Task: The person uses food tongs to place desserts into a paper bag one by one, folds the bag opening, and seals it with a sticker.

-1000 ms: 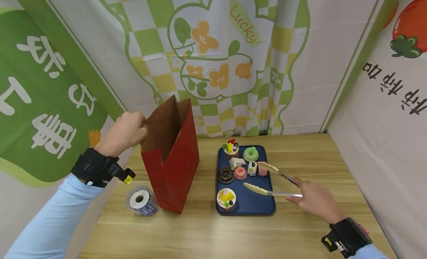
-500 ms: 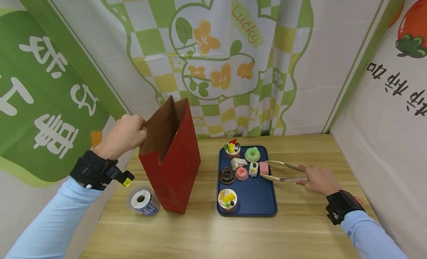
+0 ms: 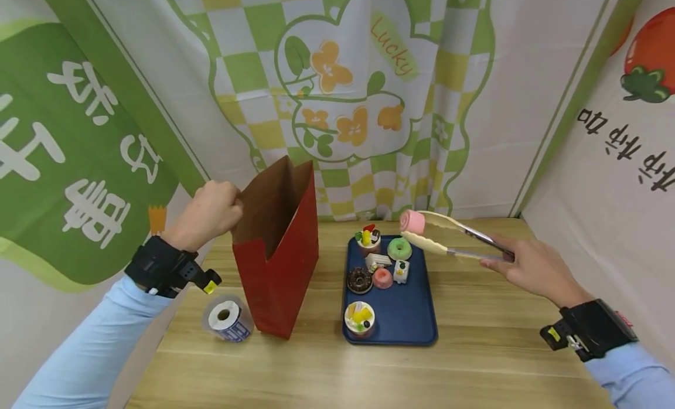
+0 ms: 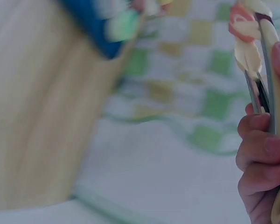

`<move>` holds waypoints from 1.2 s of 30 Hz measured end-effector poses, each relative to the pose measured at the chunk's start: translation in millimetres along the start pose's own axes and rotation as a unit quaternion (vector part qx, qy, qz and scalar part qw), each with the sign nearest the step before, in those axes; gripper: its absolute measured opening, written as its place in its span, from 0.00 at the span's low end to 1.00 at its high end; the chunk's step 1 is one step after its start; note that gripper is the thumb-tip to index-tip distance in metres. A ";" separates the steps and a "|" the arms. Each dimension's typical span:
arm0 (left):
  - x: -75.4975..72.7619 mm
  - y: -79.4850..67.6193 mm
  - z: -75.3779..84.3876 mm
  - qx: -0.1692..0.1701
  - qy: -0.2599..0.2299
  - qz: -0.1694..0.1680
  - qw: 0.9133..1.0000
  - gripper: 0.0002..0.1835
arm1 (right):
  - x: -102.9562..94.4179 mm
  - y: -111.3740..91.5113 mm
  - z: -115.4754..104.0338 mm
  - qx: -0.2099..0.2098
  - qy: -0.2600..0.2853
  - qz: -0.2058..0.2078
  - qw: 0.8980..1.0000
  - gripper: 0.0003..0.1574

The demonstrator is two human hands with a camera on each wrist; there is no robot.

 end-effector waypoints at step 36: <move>16.9 -8.0 41.0 0.059 0.055 0.033 0.996 0.11 | -99.2 223.1 -303.1 -0.195 -0.262 -0.208 0.922 0.15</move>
Point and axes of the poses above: each hand's wrist, its own y-axis towards the middle knuckle, its own x-axis out of the palm, z = x × y, the point moved 3 cm from there along y, towards the middle knuckle, and after that the axes turned 12 degrees about -y, right-handed, at the moved point
